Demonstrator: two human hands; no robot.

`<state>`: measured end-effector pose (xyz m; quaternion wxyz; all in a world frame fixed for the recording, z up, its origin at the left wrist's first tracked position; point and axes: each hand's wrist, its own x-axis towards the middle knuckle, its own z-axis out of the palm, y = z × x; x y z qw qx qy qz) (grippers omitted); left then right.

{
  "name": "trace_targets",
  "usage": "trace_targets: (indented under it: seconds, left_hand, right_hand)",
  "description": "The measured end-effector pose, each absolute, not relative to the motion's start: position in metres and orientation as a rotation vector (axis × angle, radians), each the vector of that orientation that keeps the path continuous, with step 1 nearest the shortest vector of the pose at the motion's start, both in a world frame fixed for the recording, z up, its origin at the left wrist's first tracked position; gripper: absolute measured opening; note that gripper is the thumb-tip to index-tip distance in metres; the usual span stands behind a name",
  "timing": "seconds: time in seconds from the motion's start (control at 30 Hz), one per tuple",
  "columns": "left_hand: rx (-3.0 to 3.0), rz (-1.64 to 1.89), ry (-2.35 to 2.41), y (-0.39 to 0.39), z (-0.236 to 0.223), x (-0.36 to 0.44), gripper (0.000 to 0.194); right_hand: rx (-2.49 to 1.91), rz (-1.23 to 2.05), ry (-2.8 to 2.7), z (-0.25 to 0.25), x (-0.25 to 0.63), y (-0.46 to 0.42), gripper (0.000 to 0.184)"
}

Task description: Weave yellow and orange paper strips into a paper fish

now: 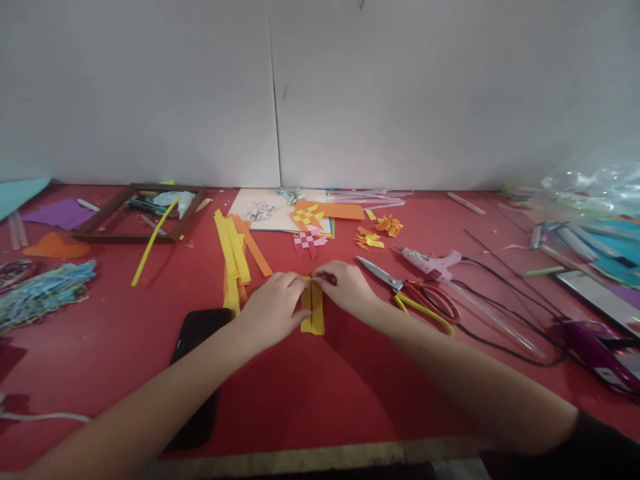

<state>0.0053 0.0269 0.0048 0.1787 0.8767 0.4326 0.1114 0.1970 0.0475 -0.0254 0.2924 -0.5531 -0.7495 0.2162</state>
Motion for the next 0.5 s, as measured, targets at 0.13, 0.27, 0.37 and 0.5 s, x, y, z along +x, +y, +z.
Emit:
trace_targets:
  seconds: [0.13,0.27,0.37,0.5]
  left_hand:
    - [2.574,0.332,1.077,0.033,-0.005,-0.002,0.035]
    - [2.634,0.362,0.99,0.034,-0.015,-0.007,0.034]
    - [2.638,0.378,0.978,0.033,-0.019,-0.01,0.033]
    - [2.663,0.368,0.988,0.031,-0.019,-0.014,0.033]
  right_hand:
    - [-1.453,0.578,-2.001,-0.029,0.198,0.046,0.014]
    - [-1.434,0.622,-1.965,-0.03,0.202,0.041,0.014]
    - [-1.421,0.682,-1.922,-0.025,0.208,0.037,0.014]
    - [-1.388,0.931,-1.778,-0.015,0.223,0.034,0.018]
